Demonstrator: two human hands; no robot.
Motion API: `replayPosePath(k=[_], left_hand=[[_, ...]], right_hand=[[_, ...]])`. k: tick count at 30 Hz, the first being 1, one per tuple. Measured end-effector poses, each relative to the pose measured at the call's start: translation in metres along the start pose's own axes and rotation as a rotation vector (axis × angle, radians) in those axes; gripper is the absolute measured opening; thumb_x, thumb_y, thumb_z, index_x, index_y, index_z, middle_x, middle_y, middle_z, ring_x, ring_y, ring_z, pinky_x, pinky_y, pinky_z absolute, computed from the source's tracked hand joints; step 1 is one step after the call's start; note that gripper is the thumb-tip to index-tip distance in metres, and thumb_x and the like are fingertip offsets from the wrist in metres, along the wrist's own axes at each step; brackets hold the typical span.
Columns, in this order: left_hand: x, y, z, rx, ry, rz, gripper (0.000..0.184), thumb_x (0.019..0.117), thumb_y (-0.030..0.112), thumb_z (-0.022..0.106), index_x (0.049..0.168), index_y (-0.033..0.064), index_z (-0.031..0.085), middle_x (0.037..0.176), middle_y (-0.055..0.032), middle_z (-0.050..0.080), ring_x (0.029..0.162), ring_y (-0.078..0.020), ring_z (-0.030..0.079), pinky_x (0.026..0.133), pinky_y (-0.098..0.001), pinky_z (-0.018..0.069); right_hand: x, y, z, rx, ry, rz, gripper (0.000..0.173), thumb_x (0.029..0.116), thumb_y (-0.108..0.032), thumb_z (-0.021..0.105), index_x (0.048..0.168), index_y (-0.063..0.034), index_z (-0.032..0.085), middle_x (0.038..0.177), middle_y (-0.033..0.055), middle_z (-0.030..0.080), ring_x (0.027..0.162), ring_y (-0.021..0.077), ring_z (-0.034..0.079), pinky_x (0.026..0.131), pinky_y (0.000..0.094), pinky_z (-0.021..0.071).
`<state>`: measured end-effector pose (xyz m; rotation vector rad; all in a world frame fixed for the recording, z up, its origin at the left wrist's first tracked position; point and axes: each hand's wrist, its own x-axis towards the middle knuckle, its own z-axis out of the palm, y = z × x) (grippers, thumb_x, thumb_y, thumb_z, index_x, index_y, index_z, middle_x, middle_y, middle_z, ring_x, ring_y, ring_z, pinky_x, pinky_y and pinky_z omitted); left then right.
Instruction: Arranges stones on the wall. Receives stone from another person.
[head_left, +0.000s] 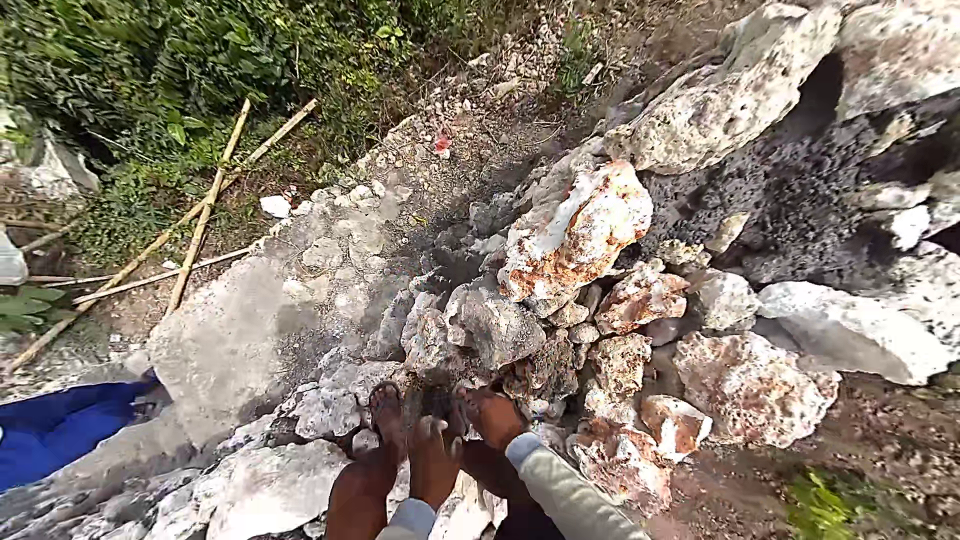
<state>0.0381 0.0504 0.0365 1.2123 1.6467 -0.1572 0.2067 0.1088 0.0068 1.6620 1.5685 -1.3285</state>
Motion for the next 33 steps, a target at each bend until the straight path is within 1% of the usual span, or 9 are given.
replayPosePath(k=[5, 8, 11, 14, 18, 21, 23, 27, 33], left_hand=[[-0.083, -0.045, 0.012, -0.149, 0.062, 0.003, 0.040, 0.0959, 0.025, 0.067, 0.129, 0.0023, 0.066, 0.143, -0.0212, 0.056, 0.135, -0.0319, 0.053, 0.116, -0.0431, 0.0428], [-0.084, -0.053, 0.015, -0.263, 0.089, -0.014, 0.035, 0.0949, 0.021, 0.068, 0.125, 0.0029, 0.068, 0.142, -0.0208, 0.055, 0.133, -0.0311, 0.054, 0.114, -0.0424, 0.0447], [-0.081, -0.054, 0.006, -0.300, 0.106, 0.021, 0.033, 0.0953, 0.020, 0.067, 0.123, 0.0034, 0.069, 0.143, -0.0209, 0.055, 0.134, -0.0322, 0.054, 0.114, -0.0434, 0.0446], [-0.075, -0.074, -0.004, -0.291, 0.156, -0.068, 0.034, 0.0957, 0.025, 0.067, 0.124, 0.0054, 0.068, 0.146, -0.0212, 0.051, 0.135, -0.0345, 0.052, 0.113, -0.0468, 0.0451], [-0.088, -0.120, -0.018, -0.297, 0.157, -0.247, 0.038, 0.0962, 0.023, 0.069, 0.126, 0.0002, 0.065, 0.148, -0.0279, 0.048, 0.138, -0.0434, 0.047, 0.115, -0.0531, 0.0409], [-0.108, -0.149, -0.028, -0.248, 0.098, -0.413, 0.052, 0.0975, 0.030, 0.068, 0.137, -0.0026, 0.059, 0.154, -0.0314, 0.041, 0.145, -0.0459, 0.039, 0.120, -0.0539, 0.0346], [-0.133, -0.172, -0.025, -0.283, 0.094, -0.518, 0.051, 0.0958, 0.035, 0.070, 0.132, 0.0001, 0.062, 0.150, -0.0313, 0.044, 0.140, -0.0470, 0.044, 0.116, -0.0560, 0.0391], [-0.161, -0.179, -0.006, -0.421, 0.110, -0.571, 0.057, 0.0925, 0.044, 0.073, 0.127, -0.0002, 0.064, 0.140, -0.0296, 0.055, 0.135, -0.0449, 0.049, 0.114, -0.0567, 0.0402], [-0.203, -0.123, 0.001, -0.560, 0.030, -0.691, 0.076, 0.0908, 0.056, 0.071, 0.142, 0.0021, 0.053, 0.145, -0.0302, 0.050, 0.130, -0.0458, 0.054, 0.106, -0.0597, 0.0468]], right_hand=[[-0.077, -0.020, 0.013, 0.051, -0.029, 0.012, 0.051, 0.1033, -0.042, 0.053, 0.147, -0.0140, 0.056, 0.144, 0.0156, 0.058, 0.129, 0.0344, 0.059, 0.108, 0.0559, 0.0481], [-0.090, -0.012, 0.013, 0.065, 0.023, 0.085, 0.044, 0.1026, -0.040, 0.054, 0.138, -0.0151, 0.063, 0.137, 0.0132, 0.062, 0.129, 0.0308, 0.059, 0.109, 0.0522, 0.0486], [-0.103, -0.005, 0.007, 0.065, 0.035, 0.159, 0.045, 0.1008, -0.035, 0.059, 0.140, -0.0120, 0.061, 0.139, 0.0159, 0.061, 0.130, 0.0321, 0.058, 0.111, 0.0511, 0.0467], [-0.105, -0.008, 0.002, 0.035, 0.016, 0.192, 0.048, 0.0999, -0.037, 0.061, 0.140, -0.0115, 0.060, 0.141, 0.0170, 0.059, 0.132, 0.0328, 0.057, 0.111, 0.0514, 0.0463], [-0.121, -0.023, 0.004, -0.035, -0.071, 0.260, 0.059, 0.0993, -0.046, 0.061, 0.150, -0.0168, 0.052, 0.157, 0.0179, 0.044, 0.144, 0.0407, 0.041, 0.114, 0.0615, 0.0371], [-0.138, -0.031, 0.011, -0.100, -0.061, 0.261, 0.073, 0.0965, -0.054, 0.061, 0.159, -0.0227, 0.039, 0.167, 0.0203, 0.026, 0.149, 0.0483, 0.029, 0.114, 0.0715, 0.0294], [-0.150, -0.041, 0.020, -0.115, -0.105, 0.270, 0.087, 0.0933, -0.061, 0.063, 0.164, -0.0254, 0.026, 0.171, 0.0224, 0.012, 0.150, 0.0547, 0.022, 0.110, 0.0777, 0.0279], [-0.172, -0.036, 0.025, -0.116, -0.191, 0.348, 0.109, 0.0845, -0.063, 0.072, 0.167, -0.0302, 0.009, 0.171, 0.0202, -0.010, 0.146, 0.0591, 0.026, 0.099, 0.0770, 0.0408], [-0.172, -0.006, 0.032, -0.137, -0.152, 0.340, 0.112, 0.0838, -0.056, 0.074, 0.167, -0.0279, 0.004, 0.171, 0.0222, -0.010, 0.133, 0.0554, 0.047, 0.091, 0.0652, 0.0533]])
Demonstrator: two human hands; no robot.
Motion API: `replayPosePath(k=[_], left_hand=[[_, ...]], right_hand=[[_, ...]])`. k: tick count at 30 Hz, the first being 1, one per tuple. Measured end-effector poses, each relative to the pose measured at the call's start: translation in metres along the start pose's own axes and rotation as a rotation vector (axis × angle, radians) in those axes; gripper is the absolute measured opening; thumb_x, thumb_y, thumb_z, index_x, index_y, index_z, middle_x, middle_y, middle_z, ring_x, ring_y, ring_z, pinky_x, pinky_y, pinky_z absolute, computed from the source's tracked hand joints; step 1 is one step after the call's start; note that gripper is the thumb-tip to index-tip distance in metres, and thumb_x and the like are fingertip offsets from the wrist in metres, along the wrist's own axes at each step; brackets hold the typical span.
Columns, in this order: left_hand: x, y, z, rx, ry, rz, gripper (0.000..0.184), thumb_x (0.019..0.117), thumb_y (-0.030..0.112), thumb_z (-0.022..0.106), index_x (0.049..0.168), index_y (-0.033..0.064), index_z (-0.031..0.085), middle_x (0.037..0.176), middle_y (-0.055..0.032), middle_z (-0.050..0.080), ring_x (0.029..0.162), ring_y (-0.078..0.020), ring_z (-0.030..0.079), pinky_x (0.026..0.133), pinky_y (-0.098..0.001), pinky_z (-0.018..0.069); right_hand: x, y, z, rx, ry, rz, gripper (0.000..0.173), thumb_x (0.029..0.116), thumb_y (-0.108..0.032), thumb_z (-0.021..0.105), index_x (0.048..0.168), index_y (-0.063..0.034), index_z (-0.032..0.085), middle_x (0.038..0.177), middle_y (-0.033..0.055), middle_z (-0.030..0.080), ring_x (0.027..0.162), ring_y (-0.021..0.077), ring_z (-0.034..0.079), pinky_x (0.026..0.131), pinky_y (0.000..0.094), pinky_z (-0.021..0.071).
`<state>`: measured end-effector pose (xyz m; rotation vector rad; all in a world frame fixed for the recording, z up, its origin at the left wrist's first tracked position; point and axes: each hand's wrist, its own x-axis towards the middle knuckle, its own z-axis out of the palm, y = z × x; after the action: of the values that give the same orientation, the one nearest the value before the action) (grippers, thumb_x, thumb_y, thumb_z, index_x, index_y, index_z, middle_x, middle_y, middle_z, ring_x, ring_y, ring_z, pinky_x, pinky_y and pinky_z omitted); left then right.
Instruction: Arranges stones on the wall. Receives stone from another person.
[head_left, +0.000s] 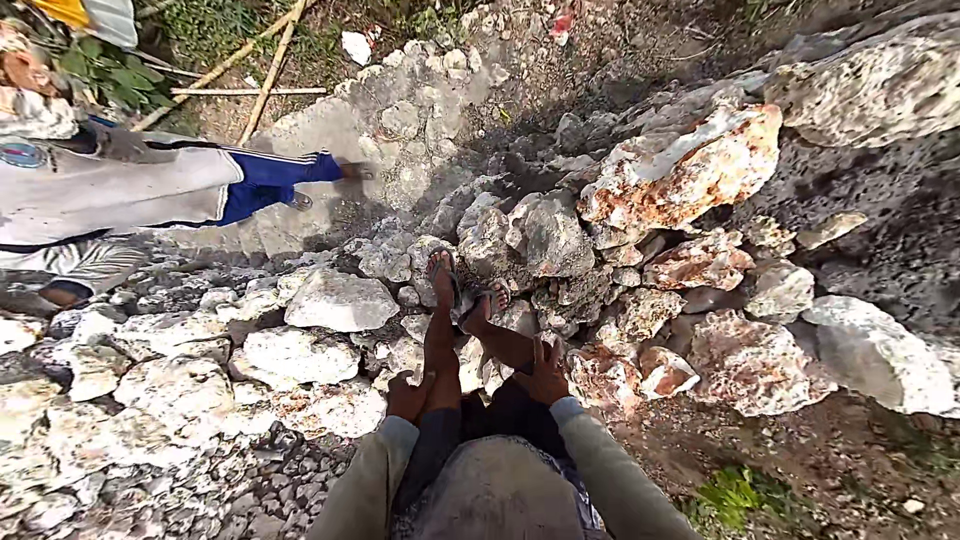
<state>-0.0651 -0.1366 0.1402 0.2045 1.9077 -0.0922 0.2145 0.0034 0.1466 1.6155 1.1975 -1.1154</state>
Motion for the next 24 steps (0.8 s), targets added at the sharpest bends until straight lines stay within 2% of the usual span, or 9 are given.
replayPosePath(k=[3, 7, 12, 16, 18, 19, 20, 22, 24], left_hand=[[-0.029, 0.018, 0.008, 0.035, 0.030, 0.074, 0.077, 0.0898, 0.056, 0.071, 0.143, 0.0038, 0.052, 0.149, -0.0277, 0.047, 0.137, -0.0442, 0.047, 0.111, -0.0582, 0.0422], [-0.057, 0.028, 0.014, 0.028, 0.083, 0.209, 0.069, 0.0905, 0.049, 0.070, 0.142, 0.0052, 0.054, 0.150, -0.0226, 0.047, 0.141, -0.0378, 0.044, 0.117, -0.0514, 0.0379], [-0.058, 0.028, 0.006, -0.099, 0.115, 0.154, 0.059, 0.0936, 0.043, 0.069, 0.136, 0.0038, 0.059, 0.146, -0.0224, 0.052, 0.139, -0.0357, 0.048, 0.117, -0.0492, 0.0399], [-0.022, 0.024, -0.007, -0.230, 0.137, 0.083, 0.056, 0.0961, 0.041, 0.067, 0.135, 0.0023, 0.060, 0.144, -0.0249, 0.053, 0.135, -0.0375, 0.052, 0.113, -0.0503, 0.0433], [0.004, 0.041, -0.033, -0.374, 0.175, 0.086, 0.053, 0.0998, 0.038, 0.065, 0.137, 0.0007, 0.058, 0.143, -0.0236, 0.055, 0.130, -0.0344, 0.057, 0.111, -0.0481, 0.0470], [0.018, 0.051, -0.049, -0.469, 0.209, 0.099, 0.052, 0.1016, 0.037, 0.063, 0.137, 0.0001, 0.057, 0.141, -0.0227, 0.058, 0.128, -0.0324, 0.059, 0.110, -0.0471, 0.0483], [0.033, 0.062, -0.066, -0.574, 0.260, 0.121, 0.050, 0.1035, 0.037, 0.060, 0.137, -0.0006, 0.057, 0.138, -0.0228, 0.060, 0.126, -0.0309, 0.060, 0.109, -0.0466, 0.0485], [0.076, 0.102, -0.113, -0.849, 0.395, 0.178, 0.054, 0.1072, 0.037, 0.053, 0.143, -0.0041, 0.051, 0.140, -0.0268, 0.057, 0.128, -0.0345, 0.059, 0.107, -0.0504, 0.0485], [0.119, 0.148, -0.161, -1.090, 0.469, 0.254, 0.064, 0.1075, 0.048, 0.047, 0.152, 0.0021, 0.042, 0.148, -0.0238, 0.051, 0.134, -0.0359, 0.053, 0.108, -0.0550, 0.0468]], right_hand=[[-0.002, 0.011, -0.002, -0.032, -0.024, -0.007, 0.111, 0.0855, -0.055, 0.073, 0.167, -0.0276, 0.002, 0.171, 0.0231, -0.009, 0.132, 0.0535, 0.050, 0.094, 0.0634, 0.0524], [-0.007, 0.028, 0.009, -0.065, -0.026, -0.044, 0.109, 0.0856, -0.054, 0.074, 0.167, -0.0254, 0.007, 0.170, 0.0254, -0.004, 0.128, 0.0528, 0.053, 0.093, 0.0624, 0.0530], [-0.001, 0.026, 0.004, -0.055, 0.008, -0.120, 0.111, 0.0852, -0.048, 0.080, 0.166, -0.0139, 0.012, 0.167, 0.0327, 0.007, 0.145, 0.0551, 0.033, 0.108, 0.0647, 0.0441], [0.015, 0.014, -0.007, -0.037, 0.030, -0.124, 0.109, 0.0894, -0.054, 0.074, 0.166, -0.0110, 0.009, 0.166, 0.0360, 0.005, 0.145, 0.0572, 0.032, 0.110, 0.0674, 0.0405], [0.028, -0.016, -0.023, 0.013, 0.071, -0.213, 0.104, 0.0911, -0.059, 0.069, 0.166, -0.0096, 0.015, 0.166, 0.0339, 0.014, 0.147, 0.0550, 0.030, 0.114, 0.0689, 0.0345], [0.034, -0.037, -0.032, 0.100, 0.104, -0.292, 0.099, 0.0916, -0.057, 0.068, 0.164, -0.0082, 0.023, 0.163, 0.0301, 0.028, 0.147, 0.0491, 0.035, 0.116, 0.0659, 0.0348], [0.036, -0.062, -0.045, 0.225, 0.101, -0.367, 0.092, 0.0936, -0.055, 0.067, 0.162, -0.0081, 0.027, 0.160, 0.0249, 0.038, 0.147, 0.0399, 0.040, 0.119, 0.0588, 0.0357], [0.046, -0.138, -0.082, 0.515, 0.069, -0.523, 0.081, 0.0983, -0.049, 0.064, 0.160, -0.0066, 0.033, 0.152, 0.0198, 0.052, 0.140, 0.0297, 0.051, 0.117, 0.0495, 0.0419], [0.051, -0.217, -0.120, 0.741, 0.038, -0.659, 0.072, 0.1027, -0.042, 0.060, 0.159, -0.0065, 0.032, 0.151, 0.0182, 0.053, 0.136, 0.0260, 0.055, 0.112, 0.0442, 0.0470]])
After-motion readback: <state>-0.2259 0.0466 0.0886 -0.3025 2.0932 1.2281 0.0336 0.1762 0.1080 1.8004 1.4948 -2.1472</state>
